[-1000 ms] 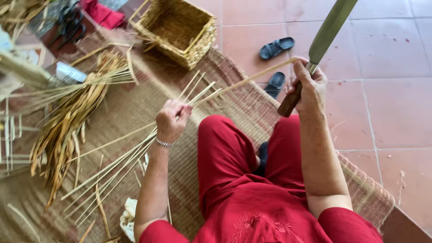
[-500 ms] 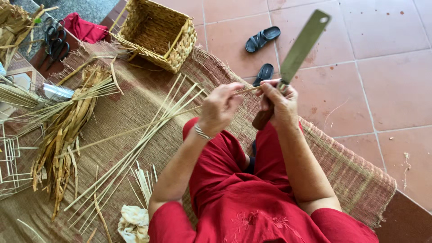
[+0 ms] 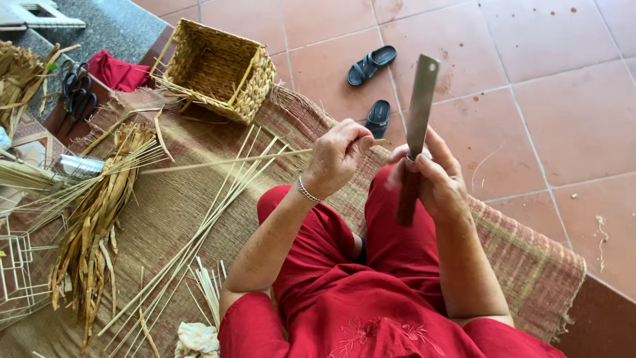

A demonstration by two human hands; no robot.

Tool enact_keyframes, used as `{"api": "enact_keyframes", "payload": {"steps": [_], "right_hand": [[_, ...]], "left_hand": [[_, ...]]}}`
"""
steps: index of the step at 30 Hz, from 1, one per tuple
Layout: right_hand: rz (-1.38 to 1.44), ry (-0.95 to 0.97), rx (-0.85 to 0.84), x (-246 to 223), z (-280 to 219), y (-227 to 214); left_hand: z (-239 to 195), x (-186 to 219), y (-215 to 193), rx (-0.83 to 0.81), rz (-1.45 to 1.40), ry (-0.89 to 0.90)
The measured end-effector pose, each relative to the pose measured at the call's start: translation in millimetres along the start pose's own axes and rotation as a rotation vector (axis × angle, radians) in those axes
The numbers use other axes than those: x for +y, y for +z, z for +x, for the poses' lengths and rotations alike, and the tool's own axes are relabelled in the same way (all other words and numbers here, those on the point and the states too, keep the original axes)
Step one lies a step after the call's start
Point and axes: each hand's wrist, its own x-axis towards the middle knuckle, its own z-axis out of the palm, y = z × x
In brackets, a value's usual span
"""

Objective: The person sits on a mat and uses a large knife to shave thin strips of bamboo. They hold the bamboo in one hand and the knife in the other, carefully scraping the surface to create fine strands.

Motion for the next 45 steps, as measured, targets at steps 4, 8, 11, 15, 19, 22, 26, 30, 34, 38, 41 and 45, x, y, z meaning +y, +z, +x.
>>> {"api": "enact_keyframes", "payload": {"steps": [4, 8, 11, 15, 19, 22, 26, 30, 34, 38, 41, 45], "right_hand": [[0.118, -0.086, -0.282, -1.8, -18.2, -15.7], [0.067, -0.1, -0.296, -3.2, -31.9, -18.6], [0.115, -0.036, -0.373, -11.8, -47.6, -16.5], [0.146, 0.039, -0.351, -16.1, -55.0, -14.6], [0.165, 0.047, -0.352, -17.9, -65.2, -17.9], [0.223, 0.072, -0.363, -18.4, -69.3, -24.9], [0.357, 0.093, -0.424, -13.7, -70.2, -35.3], [0.512, 0.112, -0.495, -6.4, -70.4, -42.2], [0.525, 0.109, -0.522, -2.2, -69.3, -44.2], [0.607, 0.13, -0.53, -1.2, -73.3, -44.5], [0.571, 0.122, -0.541, -0.5, -73.4, -45.0], [0.567, 0.145, -0.557, -1.3, -73.7, -46.3]], "left_hand": [[3.4, 14.9, 0.4, -0.091, -0.212, -0.151], [1.1, 30.1, 1.6, -0.104, -0.163, -0.112], [-3.2, 38.6, 5.3, -0.111, -0.223, -0.091], [-2.9, 46.0, 15.9, -0.144, -0.365, -0.02], [-1.7, 51.3, 22.6, -0.187, -0.371, -0.054], [-0.5, 52.7, 26.1, -0.221, -0.345, -0.112], [1.4, 55.1, 27.4, -0.217, -0.386, -0.073], [0.6, 58.0, 29.1, -0.227, -0.415, -0.085], [-0.2, 57.9, 27.3, -0.228, -0.417, -0.065], [-0.7, 60.9, 25.8, -0.243, -0.453, -0.058], [-0.8, 62.0, 24.3, -0.25, -0.44, -0.056], [-2.7, 63.0, 23.0, -0.244, -0.426, -0.039]]}}
